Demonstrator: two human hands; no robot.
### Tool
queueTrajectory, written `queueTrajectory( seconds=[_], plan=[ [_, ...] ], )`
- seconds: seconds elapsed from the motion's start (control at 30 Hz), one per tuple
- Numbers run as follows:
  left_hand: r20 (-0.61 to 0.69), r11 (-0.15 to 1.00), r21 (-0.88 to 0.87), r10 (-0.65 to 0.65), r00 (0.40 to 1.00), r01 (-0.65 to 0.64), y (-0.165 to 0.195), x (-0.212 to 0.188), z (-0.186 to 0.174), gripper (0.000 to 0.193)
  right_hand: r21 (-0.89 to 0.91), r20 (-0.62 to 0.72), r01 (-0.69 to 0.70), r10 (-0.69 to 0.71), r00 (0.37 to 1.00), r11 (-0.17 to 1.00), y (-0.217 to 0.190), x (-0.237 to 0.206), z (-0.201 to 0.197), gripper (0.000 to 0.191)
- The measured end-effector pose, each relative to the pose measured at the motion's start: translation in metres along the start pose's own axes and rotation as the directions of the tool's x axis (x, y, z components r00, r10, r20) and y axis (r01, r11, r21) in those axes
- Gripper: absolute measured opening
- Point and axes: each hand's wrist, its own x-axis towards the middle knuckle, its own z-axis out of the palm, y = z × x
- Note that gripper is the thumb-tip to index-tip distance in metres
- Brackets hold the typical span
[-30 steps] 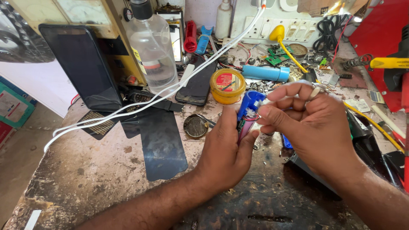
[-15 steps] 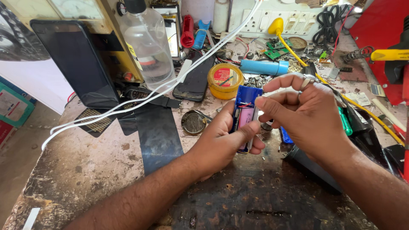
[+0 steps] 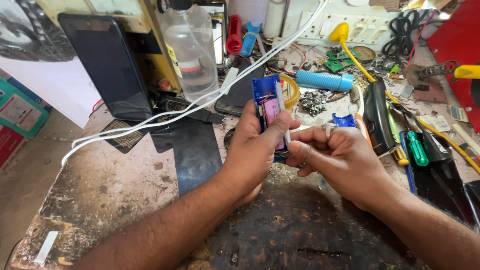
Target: The person assembles a small electronic device by inserting a pink cylindrical battery into a blue plastic housing, then placing a white plastic diffuser over the battery. They use tweezers to adjust internal wires and components, then insert a clear cylindrical lens into the front of the housing.
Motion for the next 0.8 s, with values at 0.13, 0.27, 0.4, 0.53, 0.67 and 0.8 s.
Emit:
queueTrajectory(
  seconds=[0.13, 0.27, 0.4, 0.53, 0.67, 0.8],
  plan=[
    [-0.033, 0.998, 0.063, -0.001, 0.999, 0.004, -0.0012, 0.0002, 0.0019, 0.028, -0.043, -0.005, 0.014, -0.014, 1.000, 0.999, 0.0053, 0.0000, -0.0006, 0.028],
    [-0.027, 0.994, 0.098, 0.045, 0.999, -0.042, -0.0010, 0.0006, 0.0032, 0.025, -0.042, -0.015, -0.001, 0.000, 1.000, 0.999, 0.0049, -0.0005, -0.0023, 0.028],
    [-0.016, 0.999, 0.039, 0.004, 1.000, -0.004, 0.0004, -0.0014, 0.0048, 0.027, -0.075, -0.029, -0.020, 0.018, 0.999, 0.997, 0.0025, -0.0012, -0.0001, 0.028],
    [-0.007, 0.999, 0.030, -0.030, 1.000, 0.030, 0.0034, -0.0038, 0.0063, 0.031, -0.137, -0.064, -0.019, 0.010, 0.998, 0.990, 0.0019, -0.0021, 0.0024, 0.028],
    [-0.001, 0.998, 0.049, -0.037, 0.999, 0.037, 0.0052, -0.0041, 0.0073, 0.034, -0.109, -0.028, -0.036, 0.033, 0.999, 0.993, 0.0010, -0.0013, 0.0005, 0.029],
    [0.013, 0.998, 0.062, 0.015, 1.000, -0.016, 0.0028, -0.0058, 0.0080, 0.038, -0.095, -0.003, -0.026, 0.026, 1.000, 0.995, -0.0015, -0.0028, -0.0025, 0.029]
  ],
)
